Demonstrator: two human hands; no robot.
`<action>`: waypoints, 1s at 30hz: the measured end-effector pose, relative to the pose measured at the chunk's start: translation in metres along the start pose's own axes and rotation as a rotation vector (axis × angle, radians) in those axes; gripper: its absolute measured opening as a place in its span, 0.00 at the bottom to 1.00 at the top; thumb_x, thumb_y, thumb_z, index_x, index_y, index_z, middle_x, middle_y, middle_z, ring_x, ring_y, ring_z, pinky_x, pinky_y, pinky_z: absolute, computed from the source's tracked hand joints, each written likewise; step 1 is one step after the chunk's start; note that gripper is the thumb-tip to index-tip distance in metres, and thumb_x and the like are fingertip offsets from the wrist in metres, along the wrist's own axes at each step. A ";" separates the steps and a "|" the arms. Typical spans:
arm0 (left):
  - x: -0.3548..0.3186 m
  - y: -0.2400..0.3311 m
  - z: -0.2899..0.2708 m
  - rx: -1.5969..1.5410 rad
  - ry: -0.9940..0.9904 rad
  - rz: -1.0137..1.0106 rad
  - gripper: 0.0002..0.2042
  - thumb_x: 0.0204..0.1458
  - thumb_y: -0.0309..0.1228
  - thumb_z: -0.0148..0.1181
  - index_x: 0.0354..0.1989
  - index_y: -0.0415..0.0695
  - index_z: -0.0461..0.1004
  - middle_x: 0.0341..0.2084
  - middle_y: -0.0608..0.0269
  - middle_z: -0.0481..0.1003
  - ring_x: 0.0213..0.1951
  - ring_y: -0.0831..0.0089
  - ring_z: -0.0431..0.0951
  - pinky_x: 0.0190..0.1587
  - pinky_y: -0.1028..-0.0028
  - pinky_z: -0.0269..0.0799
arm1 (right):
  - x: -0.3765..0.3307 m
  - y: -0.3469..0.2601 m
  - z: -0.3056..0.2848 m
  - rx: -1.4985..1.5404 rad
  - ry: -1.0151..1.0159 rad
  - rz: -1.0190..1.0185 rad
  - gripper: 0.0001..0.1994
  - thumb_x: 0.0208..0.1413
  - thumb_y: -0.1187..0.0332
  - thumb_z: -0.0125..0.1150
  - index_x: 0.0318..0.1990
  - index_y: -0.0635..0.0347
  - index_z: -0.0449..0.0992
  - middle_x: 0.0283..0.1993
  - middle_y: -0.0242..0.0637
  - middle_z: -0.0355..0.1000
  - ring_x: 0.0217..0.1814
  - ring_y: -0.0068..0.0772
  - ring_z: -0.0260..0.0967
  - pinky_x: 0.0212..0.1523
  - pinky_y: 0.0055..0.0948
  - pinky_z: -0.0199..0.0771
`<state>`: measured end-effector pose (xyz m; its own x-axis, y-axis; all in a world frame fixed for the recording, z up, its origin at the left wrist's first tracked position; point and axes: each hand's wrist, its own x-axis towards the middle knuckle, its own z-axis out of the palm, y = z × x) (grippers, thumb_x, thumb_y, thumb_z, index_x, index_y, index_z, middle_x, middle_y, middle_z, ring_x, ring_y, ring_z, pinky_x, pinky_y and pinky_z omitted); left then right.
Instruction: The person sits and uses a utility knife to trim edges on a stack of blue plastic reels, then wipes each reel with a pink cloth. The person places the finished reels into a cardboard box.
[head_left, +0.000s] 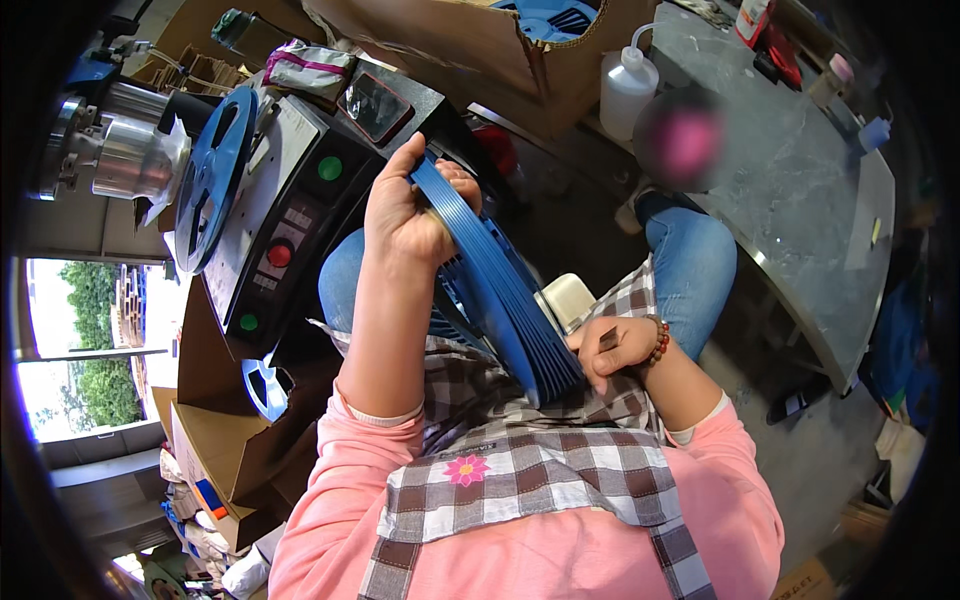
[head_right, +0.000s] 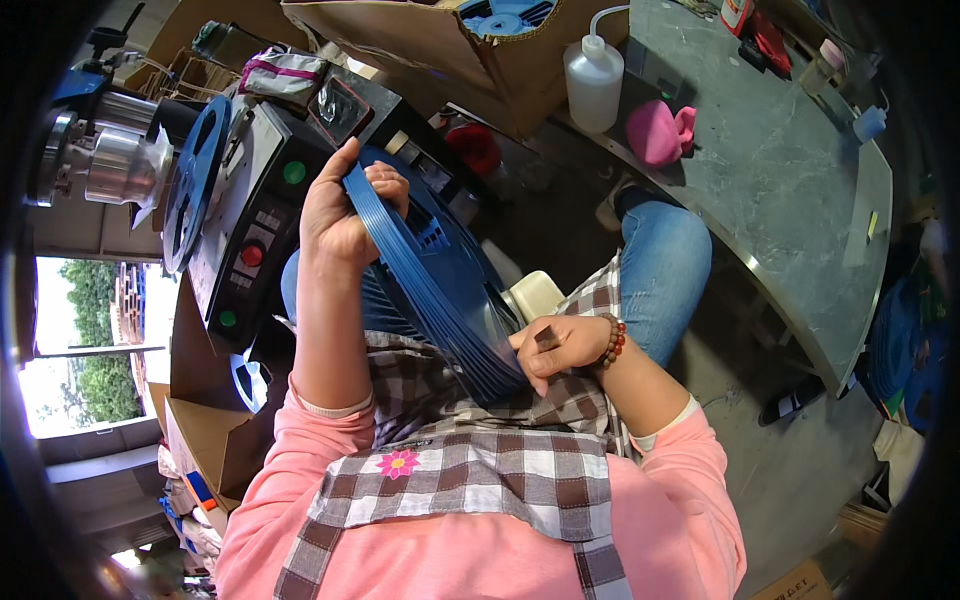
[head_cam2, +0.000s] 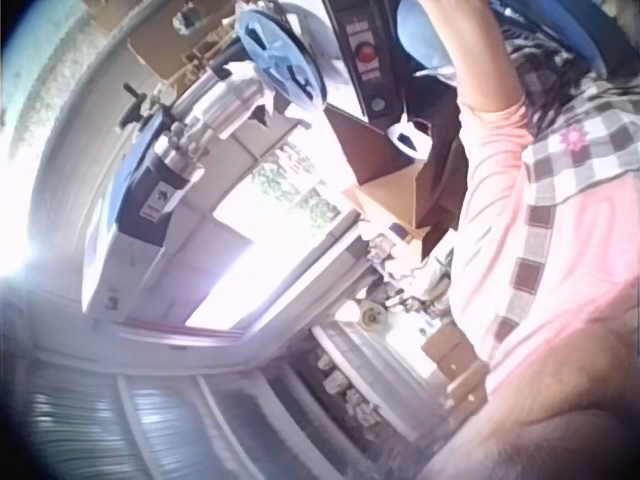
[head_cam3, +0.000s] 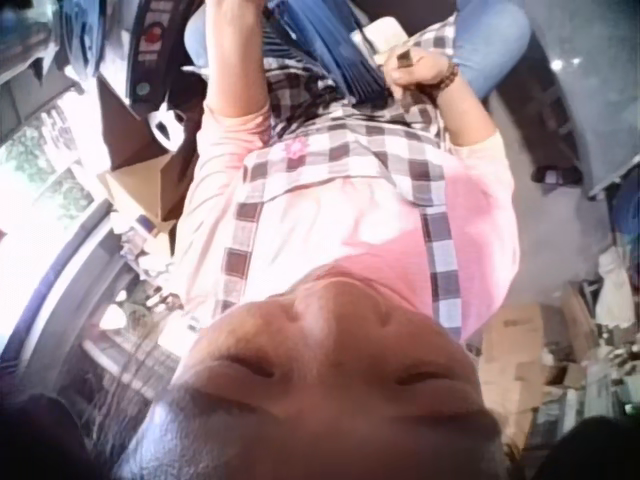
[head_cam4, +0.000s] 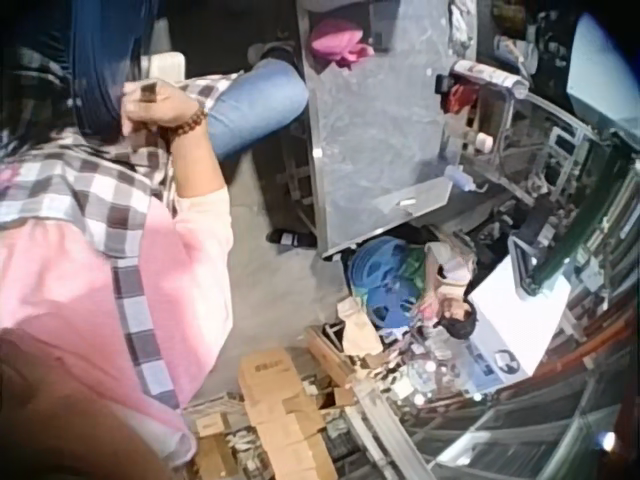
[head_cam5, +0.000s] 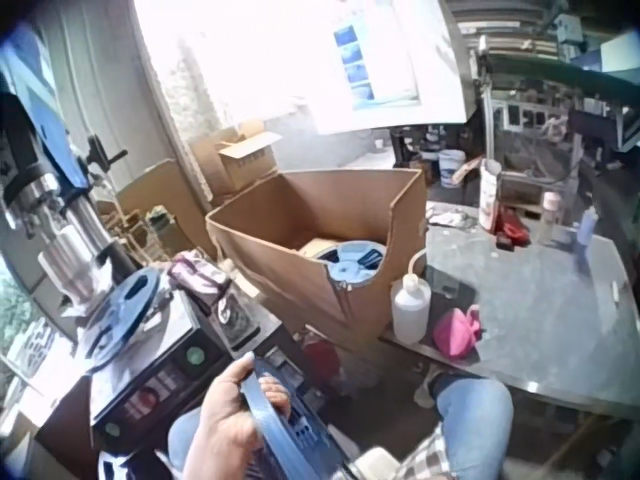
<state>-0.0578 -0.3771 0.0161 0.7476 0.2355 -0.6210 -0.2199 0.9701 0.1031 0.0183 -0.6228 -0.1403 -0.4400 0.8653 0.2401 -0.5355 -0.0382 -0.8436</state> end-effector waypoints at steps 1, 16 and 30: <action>0.003 0.002 0.002 -0.010 0.020 -0.002 0.17 0.55 0.39 0.59 0.22 0.41 0.64 0.17 0.65 0.65 0.19 0.72 0.66 0.24 0.74 0.66 | 0.004 -0.002 0.001 0.006 -0.038 0.012 0.22 0.59 0.52 0.56 0.24 0.62 0.81 0.23 0.31 0.73 0.30 0.23 0.60 0.35 0.24 0.56; 0.073 0.037 -0.017 -0.121 0.158 -0.065 0.15 0.52 0.33 0.64 0.23 0.40 0.63 0.16 0.61 0.65 0.19 0.69 0.68 0.22 0.72 0.70 | 0.041 -0.012 0.050 0.362 0.212 -0.279 0.19 0.64 0.58 0.51 0.27 0.62 0.75 0.57 0.52 0.64 0.62 0.49 0.63 0.64 0.45 0.56; 0.047 0.006 -0.034 1.196 0.125 0.175 0.45 0.49 0.74 0.33 0.38 0.36 0.74 0.32 0.49 0.77 0.33 0.63 0.78 0.34 0.67 0.74 | 0.058 -0.064 0.105 0.337 0.441 -0.332 0.19 0.67 0.54 0.42 0.37 0.59 0.73 0.64 0.49 0.57 0.67 0.39 0.56 0.68 0.39 0.48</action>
<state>-0.0454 -0.3618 -0.0383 0.6859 0.4251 -0.5906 0.4547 0.3832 0.8040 -0.0490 -0.6224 -0.0223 0.0871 0.9794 0.1821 -0.8207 0.1742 -0.5441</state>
